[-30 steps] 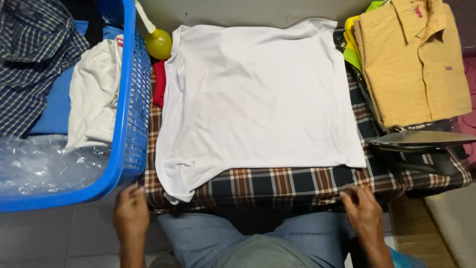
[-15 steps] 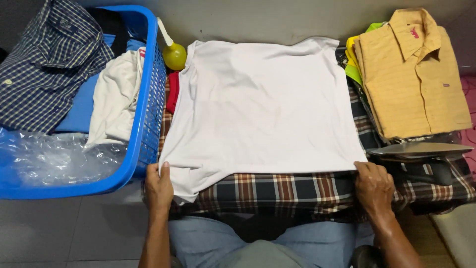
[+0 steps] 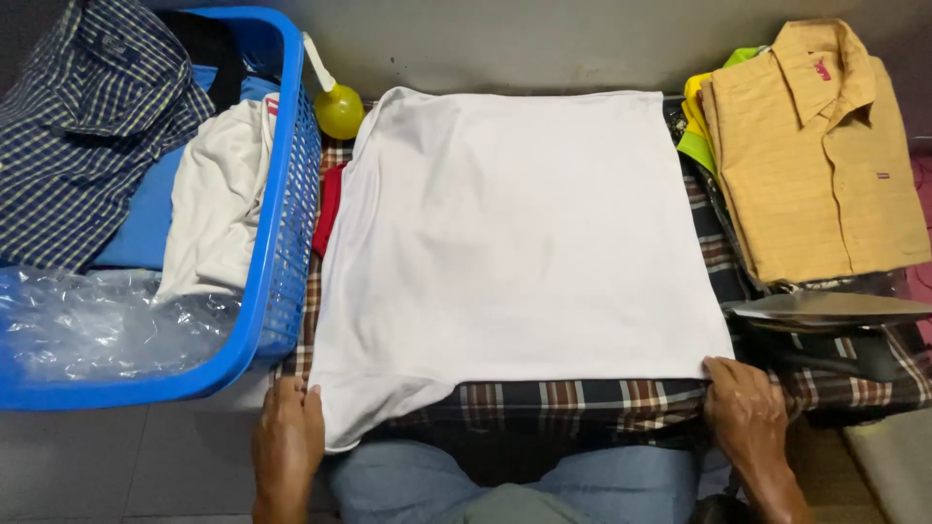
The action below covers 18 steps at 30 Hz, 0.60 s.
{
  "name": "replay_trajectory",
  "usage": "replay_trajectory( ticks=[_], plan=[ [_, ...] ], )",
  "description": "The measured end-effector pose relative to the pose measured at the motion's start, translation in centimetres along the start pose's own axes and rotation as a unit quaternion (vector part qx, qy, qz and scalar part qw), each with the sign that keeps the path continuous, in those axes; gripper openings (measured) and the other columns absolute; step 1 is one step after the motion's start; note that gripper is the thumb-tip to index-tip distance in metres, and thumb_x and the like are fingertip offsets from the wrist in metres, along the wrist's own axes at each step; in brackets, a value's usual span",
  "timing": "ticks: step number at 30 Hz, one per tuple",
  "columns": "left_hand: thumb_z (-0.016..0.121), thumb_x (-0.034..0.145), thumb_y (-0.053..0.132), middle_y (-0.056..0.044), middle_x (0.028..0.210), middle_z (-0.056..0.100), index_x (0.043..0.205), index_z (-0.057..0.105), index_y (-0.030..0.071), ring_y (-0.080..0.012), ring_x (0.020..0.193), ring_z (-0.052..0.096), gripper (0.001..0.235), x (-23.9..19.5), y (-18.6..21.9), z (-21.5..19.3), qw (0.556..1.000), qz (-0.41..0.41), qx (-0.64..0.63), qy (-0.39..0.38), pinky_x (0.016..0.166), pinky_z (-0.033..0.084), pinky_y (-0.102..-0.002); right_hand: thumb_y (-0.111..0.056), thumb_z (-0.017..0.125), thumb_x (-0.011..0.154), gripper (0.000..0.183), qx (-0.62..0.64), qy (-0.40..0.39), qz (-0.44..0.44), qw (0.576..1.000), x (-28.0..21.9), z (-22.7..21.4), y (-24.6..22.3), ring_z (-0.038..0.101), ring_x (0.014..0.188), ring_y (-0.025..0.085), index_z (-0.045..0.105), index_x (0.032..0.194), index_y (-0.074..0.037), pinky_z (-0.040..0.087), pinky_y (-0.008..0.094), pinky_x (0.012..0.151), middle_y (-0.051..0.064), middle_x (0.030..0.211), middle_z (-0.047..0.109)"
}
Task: Ironing a white t-shirt on a low ironing board and then folding it.
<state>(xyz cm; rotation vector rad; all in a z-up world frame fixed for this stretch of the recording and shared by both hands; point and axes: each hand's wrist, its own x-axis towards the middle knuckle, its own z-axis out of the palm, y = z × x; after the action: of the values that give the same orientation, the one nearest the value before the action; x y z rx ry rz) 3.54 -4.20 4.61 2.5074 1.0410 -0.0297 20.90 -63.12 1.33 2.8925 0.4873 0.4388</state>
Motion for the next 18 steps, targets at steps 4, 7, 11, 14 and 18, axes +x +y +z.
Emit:
replay_trajectory(
  ticks=[4, 7, 11, 14, 18],
  plan=[
    [0.067, 0.093, 0.024, -0.020, 0.123, 0.066, 0.126, 0.063, 0.004, -0.0405, 0.113, 0.061, 0.038, 3.6, 5.0, -0.2, 0.970, 0.189, 0.027, 0.148, 0.097, 0.048, -0.051, 0.001, 0.066, 0.084, 0.041, 0.157, 0.018, 0.002, 0.987, 5.4, -2.5, -3.8, 0.070, 0.109, 0.028, 0.073, 0.124, -0.007, 0.057, 0.041, 0.097, 0.008, 0.122, 0.074],
    [0.066, 0.098, 0.025, -0.026, 0.121, 0.067, 0.127, 0.065, 0.001, -0.0455, 0.112, 0.066, 0.037, 9.8, 10.4, 0.3, 0.973, 0.198, -0.054, 0.102, 0.093, 0.054, -0.053, -0.004, 0.061, 0.096, 0.032, 0.295, -0.014, 0.086, 0.952, 11.8, -0.4, -5.7, 0.071, 0.114, 0.028, 0.076, 0.121, -0.014, 0.058, 0.038, 0.095, 0.008, 0.116, 0.075],
    [0.070, 0.095, 0.027, -0.024, 0.127, 0.065, 0.131, 0.063, 0.002, -0.0441, 0.116, 0.064, 0.044, 21.7, 13.9, 5.0, 0.960, 0.229, -0.077, 0.140, 0.098, 0.051, -0.054, -0.011, 0.057, 0.103, 0.029, 0.416, 0.007, 0.167, 0.894, 22.6, 5.1, -4.9, 0.067, 0.115, 0.038, 0.073, 0.126, -0.006, 0.055, 0.046, 0.094, 0.020, 0.117, 0.072],
    [0.070, 0.096, 0.029, -0.024, 0.128, 0.064, 0.133, 0.060, 0.001, -0.0432, 0.117, 0.063, 0.047, 27.6, 16.8, 5.7, 0.960, 0.215, -0.062, 0.171, 0.098, 0.050, -0.053, -0.016, 0.058, 0.106, 0.030, 0.386, 0.047, 0.157, 0.908, 29.6, 8.1, -4.4, 0.066, 0.115, 0.040, 0.072, 0.129, -0.004, 0.052, 0.049, 0.098, 0.022, 0.117, 0.071],
    [0.066, 0.099, 0.045, -0.023, 0.134, 0.063, 0.145, 0.051, 0.002, -0.0436, 0.128, 0.058, 0.064, 30.4, 20.3, 4.3, 0.974, 0.173, -0.062, 0.129, 0.109, 0.042, -0.055, -0.038, 0.051, 0.113, 0.046, 0.313, -0.035, 0.088, 0.945, 37.3, 10.5, -6.0, 0.051, 0.141, 0.038, 0.060, 0.148, -0.010, 0.039, 0.050, 0.117, 0.021, 0.144, 0.059]
  ],
)
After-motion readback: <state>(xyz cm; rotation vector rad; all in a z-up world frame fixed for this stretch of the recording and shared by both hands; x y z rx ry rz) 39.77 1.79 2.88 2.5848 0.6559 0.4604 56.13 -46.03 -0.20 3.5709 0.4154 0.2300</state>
